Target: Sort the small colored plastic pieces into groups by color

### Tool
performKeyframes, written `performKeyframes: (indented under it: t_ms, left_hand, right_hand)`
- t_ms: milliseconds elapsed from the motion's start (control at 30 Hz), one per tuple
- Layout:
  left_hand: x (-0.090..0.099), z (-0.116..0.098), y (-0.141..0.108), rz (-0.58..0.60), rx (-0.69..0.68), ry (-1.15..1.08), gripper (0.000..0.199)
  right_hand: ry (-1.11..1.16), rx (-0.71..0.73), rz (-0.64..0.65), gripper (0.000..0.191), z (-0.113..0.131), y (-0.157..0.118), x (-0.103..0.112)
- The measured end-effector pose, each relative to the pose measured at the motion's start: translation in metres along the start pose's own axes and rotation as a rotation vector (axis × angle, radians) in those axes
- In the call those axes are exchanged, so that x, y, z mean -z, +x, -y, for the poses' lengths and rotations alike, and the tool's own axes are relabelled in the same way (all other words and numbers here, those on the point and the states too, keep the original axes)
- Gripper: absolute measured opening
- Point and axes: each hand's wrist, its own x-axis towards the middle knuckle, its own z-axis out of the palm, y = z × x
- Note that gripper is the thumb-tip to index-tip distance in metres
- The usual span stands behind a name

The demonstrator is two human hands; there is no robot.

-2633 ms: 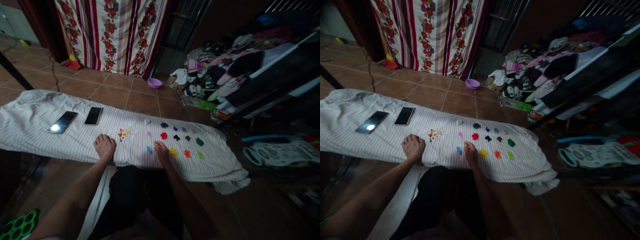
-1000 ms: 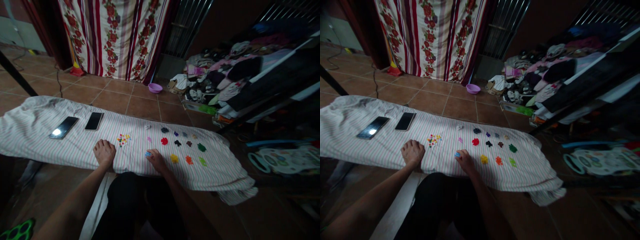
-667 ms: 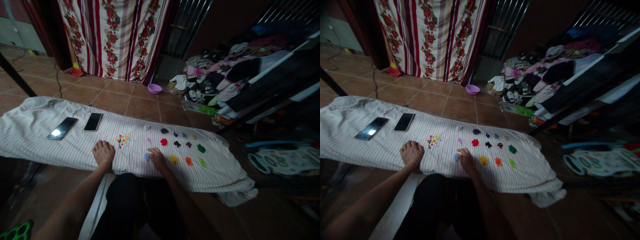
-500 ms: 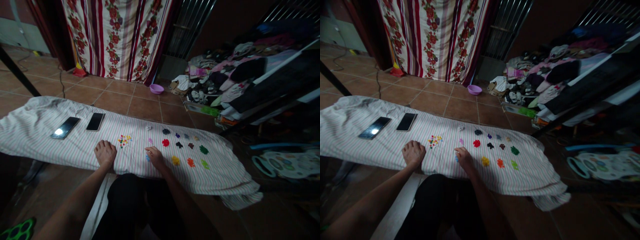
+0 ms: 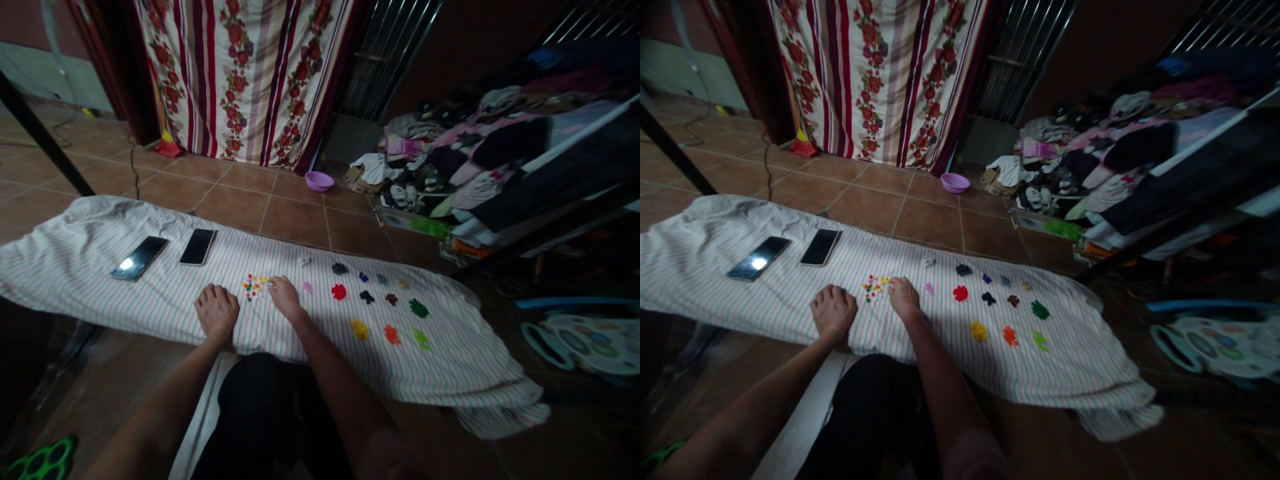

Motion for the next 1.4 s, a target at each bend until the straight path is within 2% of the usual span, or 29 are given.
performKeyframes:
  t_ms: [133,433,667,833,933,1100,1400]
  left_hand:
    - [0.000,0.000,0.000,0.004,0.007,-0.006,0.029]
    - [-0.001,0.001,-0.001,0.007,0.006,-0.004,0.030]
    - [-0.002,0.001,-0.001,0.009,0.014,-0.020,0.030]
    - [-0.002,0.002,-0.002,0.011,0.015,-0.020,0.030]
    - [-0.001,0.002,-0.002,0.009,0.009,-0.006,0.032]
    - [-0.001,0.002,-0.002,0.004,0.009,0.000,0.031]
    - [0.001,0.001,-0.002,0.010,0.013,0.002,0.031]
  right_hand:
    - [-0.040,-0.067,0.008,0.016,0.005,0.004,-0.004]
    - [-0.043,-0.044,-0.012,0.015,0.003,-0.006,0.003]
    - [0.101,-0.045,-0.092,0.013,-0.030,-0.032,0.033]
    - [0.169,-0.056,-0.122,0.020,-0.055,-0.057,0.047]
    - [0.166,-0.047,-0.170,0.023,-0.066,-0.073,0.049]
    - [0.157,-0.040,-0.167,0.026,-0.078,-0.093,0.045]
    - [0.106,-0.049,-0.110,0.026,-0.082,-0.100,0.039]
